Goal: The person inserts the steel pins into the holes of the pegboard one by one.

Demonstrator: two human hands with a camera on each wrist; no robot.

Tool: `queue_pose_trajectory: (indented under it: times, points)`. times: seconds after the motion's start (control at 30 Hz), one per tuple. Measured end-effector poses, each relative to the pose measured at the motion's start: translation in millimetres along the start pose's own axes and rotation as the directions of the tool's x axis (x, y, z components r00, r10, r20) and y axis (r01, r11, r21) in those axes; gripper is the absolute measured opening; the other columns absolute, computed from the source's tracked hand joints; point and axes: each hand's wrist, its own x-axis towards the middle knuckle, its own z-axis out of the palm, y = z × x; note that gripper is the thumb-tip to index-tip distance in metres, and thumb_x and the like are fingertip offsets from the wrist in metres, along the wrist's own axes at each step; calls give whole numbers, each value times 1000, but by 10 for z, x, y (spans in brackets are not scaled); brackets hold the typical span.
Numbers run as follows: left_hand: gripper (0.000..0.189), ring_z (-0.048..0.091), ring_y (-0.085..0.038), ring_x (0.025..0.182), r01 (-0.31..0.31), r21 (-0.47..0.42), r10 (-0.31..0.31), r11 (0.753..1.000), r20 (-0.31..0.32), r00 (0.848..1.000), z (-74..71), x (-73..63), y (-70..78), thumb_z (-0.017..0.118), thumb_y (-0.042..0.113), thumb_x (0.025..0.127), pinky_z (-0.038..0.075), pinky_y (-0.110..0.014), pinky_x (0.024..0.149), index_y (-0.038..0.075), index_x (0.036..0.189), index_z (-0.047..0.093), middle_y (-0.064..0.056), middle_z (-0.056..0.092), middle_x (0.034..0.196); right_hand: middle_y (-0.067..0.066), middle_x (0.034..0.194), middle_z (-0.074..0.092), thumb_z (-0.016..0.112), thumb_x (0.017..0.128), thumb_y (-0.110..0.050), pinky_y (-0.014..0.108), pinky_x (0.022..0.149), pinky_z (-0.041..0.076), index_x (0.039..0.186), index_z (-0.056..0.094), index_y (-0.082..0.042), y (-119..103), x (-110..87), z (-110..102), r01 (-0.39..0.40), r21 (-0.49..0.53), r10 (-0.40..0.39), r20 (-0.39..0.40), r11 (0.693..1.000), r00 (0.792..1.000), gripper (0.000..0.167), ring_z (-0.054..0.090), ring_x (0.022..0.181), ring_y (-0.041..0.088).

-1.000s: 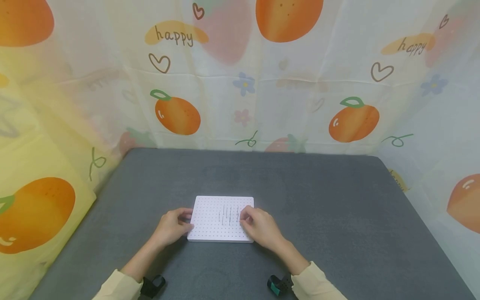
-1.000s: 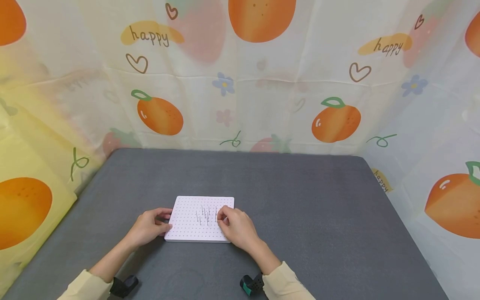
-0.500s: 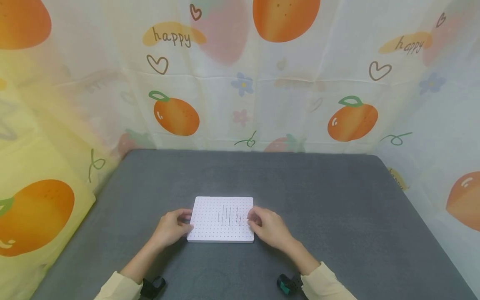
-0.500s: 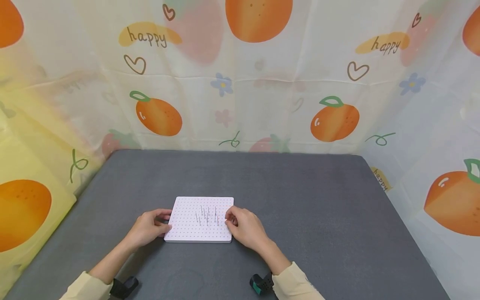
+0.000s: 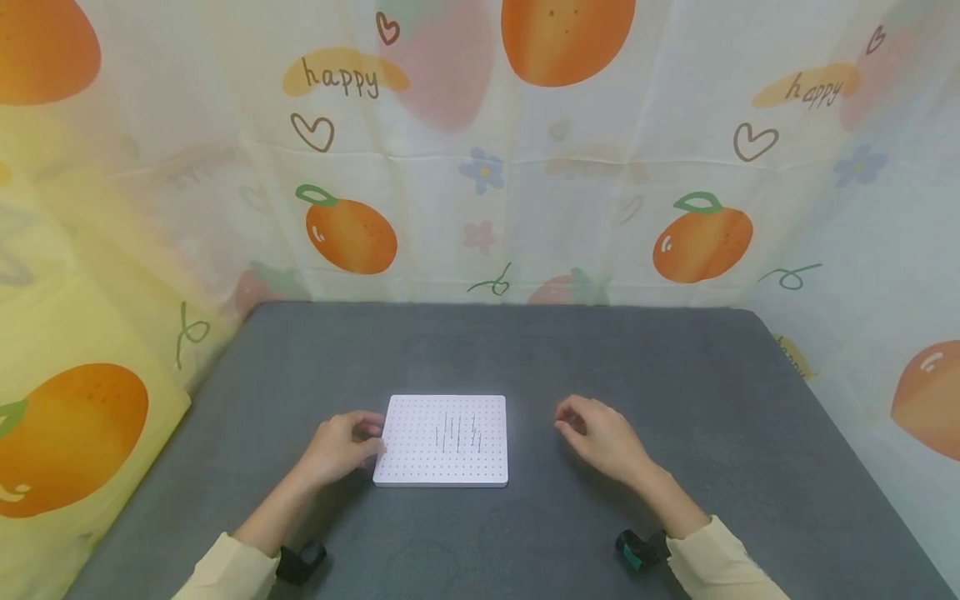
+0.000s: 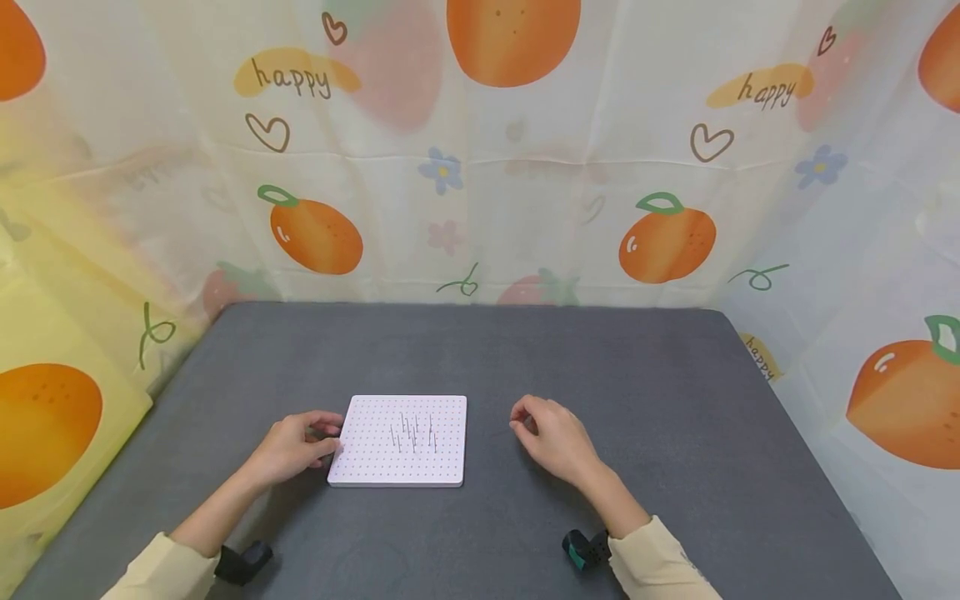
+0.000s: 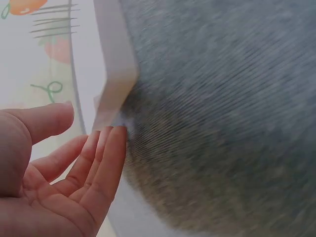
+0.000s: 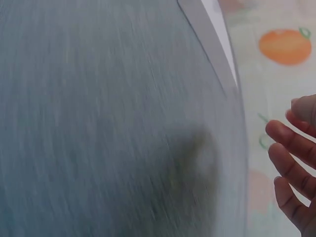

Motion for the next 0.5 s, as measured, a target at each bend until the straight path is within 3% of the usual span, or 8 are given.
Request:
queue_pose_trajectory:
  times: [0.3, 0.5]
  points:
    - [28, 62, -31, 92, -148, 159, 161, 976, -78, 984, -236, 46, 188, 64, 13, 83, 52, -41, 72, 0, 108, 63, -16, 64, 105, -5, 87, 63, 65, 84, -16, 34, 65, 49, 92, 62, -17, 365, 1, -383, 27, -81, -27, 2, 996, 1000, 9, 61, 80, 14]
    - [36, 58, -36, 101, -232, 301, 284, 925, -141, 949, -361, 122, 281, 66, 18, 82, 47, -51, 79, 1, 114, 60, -17, 59, 113, 3, 98, 65, 67, 83, -17, 42, 72, 50, 103, 64, -11, 530, -13, -573, 69, -162, -71, -11, 984, 997, 21, 61, 90, 24]
